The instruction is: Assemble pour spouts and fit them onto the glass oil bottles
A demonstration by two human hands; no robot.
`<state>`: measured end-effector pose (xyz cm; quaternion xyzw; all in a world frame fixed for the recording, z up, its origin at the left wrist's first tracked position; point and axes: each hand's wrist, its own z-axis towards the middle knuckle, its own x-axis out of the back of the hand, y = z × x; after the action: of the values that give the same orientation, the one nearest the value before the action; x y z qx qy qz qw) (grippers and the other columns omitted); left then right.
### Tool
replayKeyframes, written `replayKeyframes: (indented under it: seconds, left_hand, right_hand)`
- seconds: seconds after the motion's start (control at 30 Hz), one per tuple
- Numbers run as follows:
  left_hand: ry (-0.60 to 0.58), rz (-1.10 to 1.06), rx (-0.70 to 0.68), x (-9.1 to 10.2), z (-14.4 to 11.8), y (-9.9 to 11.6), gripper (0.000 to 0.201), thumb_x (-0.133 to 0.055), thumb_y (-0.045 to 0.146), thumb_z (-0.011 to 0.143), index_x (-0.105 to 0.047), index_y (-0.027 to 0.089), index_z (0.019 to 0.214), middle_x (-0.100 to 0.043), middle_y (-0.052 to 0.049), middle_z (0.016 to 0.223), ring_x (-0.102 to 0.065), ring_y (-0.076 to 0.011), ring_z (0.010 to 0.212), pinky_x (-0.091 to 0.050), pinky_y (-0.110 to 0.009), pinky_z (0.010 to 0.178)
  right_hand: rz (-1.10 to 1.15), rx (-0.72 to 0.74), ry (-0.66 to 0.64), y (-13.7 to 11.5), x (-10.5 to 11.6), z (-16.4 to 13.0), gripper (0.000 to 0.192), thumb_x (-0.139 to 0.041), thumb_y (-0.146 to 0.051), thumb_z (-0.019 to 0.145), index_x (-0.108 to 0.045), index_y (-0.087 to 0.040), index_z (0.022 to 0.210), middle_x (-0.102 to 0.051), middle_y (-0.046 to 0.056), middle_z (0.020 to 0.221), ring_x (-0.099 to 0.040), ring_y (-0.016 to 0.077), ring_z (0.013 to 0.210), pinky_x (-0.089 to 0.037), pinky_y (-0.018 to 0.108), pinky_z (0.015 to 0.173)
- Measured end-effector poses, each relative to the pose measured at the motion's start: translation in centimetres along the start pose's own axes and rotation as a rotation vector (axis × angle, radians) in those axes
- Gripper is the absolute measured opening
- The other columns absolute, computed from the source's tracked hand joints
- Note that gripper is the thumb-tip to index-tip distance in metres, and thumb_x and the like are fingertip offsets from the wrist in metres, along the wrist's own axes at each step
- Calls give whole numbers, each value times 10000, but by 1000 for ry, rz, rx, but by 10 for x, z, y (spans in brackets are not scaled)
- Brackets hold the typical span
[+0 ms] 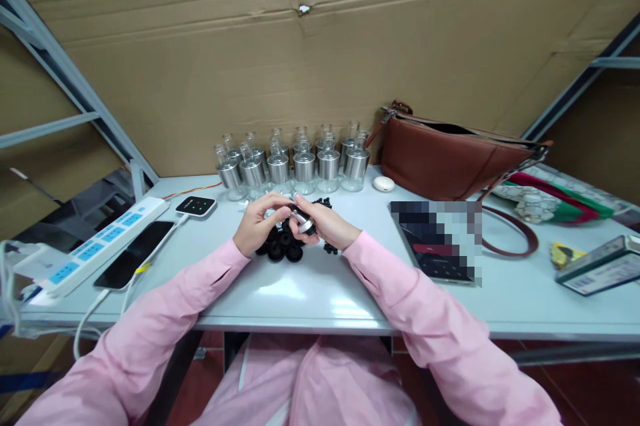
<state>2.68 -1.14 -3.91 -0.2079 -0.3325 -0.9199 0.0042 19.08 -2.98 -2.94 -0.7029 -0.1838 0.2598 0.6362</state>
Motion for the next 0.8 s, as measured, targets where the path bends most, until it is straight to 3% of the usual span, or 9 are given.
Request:
replayKeyframes:
  seconds: [0.2,0.43,0.8]
  left_hand:
    - [22,-5,25,2,0,-2,177,-580,306,831,-655,152,872,-626,-37,825,-565,-129,721,-465,-257,693]
    - [-27,-23,77,1,-2,-3,148,-587,252,818,-684,152,868,-638,-48,838,-578,-146,771,-452,-267,739]
    - [-84,-98,144,1,-3,-6,163,-593,228,802,-712,173,900,-660,-57,872,-587,-160,818,-439,-283,772]
  right_hand:
    - [-89,22,90,3,4,1,661,-366,-752,721,-530,-142,525,-424,-16,388,-309,59,328,-178,213,358]
    - [-183,67,96,7,9,4,647,-328,-689,792,-543,-133,541,-429,-16,390,-327,58,332,-203,214,368]
    - [-222,87,146,3,7,3,541,-418,-582,787,-520,-144,486,-390,-22,361,-311,59,327,-203,226,379]
